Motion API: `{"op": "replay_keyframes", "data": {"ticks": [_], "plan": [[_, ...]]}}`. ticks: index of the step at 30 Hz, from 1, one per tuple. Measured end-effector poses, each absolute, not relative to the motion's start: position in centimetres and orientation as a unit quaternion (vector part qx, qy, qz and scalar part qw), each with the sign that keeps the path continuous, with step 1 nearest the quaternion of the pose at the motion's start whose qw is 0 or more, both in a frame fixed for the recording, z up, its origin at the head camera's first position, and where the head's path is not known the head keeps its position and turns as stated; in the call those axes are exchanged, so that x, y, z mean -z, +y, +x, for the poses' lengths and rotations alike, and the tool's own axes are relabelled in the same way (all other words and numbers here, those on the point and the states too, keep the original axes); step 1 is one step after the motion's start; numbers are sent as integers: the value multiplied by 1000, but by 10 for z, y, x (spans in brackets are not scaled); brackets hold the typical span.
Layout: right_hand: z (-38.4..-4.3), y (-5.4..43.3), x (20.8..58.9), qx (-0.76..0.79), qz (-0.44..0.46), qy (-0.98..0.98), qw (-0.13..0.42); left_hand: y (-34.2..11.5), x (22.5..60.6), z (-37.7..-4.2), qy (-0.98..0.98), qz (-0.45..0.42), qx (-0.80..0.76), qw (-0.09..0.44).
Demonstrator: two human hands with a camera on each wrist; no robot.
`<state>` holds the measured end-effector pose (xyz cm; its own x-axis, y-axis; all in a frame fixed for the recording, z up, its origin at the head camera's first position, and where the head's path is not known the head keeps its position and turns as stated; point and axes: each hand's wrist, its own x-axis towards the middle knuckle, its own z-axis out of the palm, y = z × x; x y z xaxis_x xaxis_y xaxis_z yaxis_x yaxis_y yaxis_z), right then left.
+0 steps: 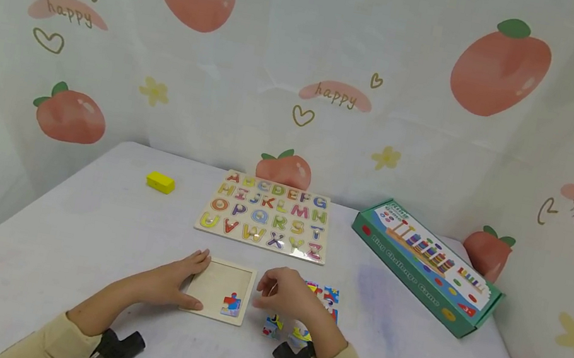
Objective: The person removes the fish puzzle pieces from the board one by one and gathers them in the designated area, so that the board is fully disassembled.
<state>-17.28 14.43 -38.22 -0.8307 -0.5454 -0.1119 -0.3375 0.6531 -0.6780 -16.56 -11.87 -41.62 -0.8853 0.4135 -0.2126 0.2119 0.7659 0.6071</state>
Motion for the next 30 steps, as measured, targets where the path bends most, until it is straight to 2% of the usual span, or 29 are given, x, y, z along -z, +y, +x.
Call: {"op": "replay_keyframes", "data": {"ticks": [16,30], "plan": [[-180,103,385,317,-264,888,205,-120,415,-166,919,178,-308,170],[-175,91,394,287,-234,906,207,-120,417,-167,918,182,-309,172]]}}
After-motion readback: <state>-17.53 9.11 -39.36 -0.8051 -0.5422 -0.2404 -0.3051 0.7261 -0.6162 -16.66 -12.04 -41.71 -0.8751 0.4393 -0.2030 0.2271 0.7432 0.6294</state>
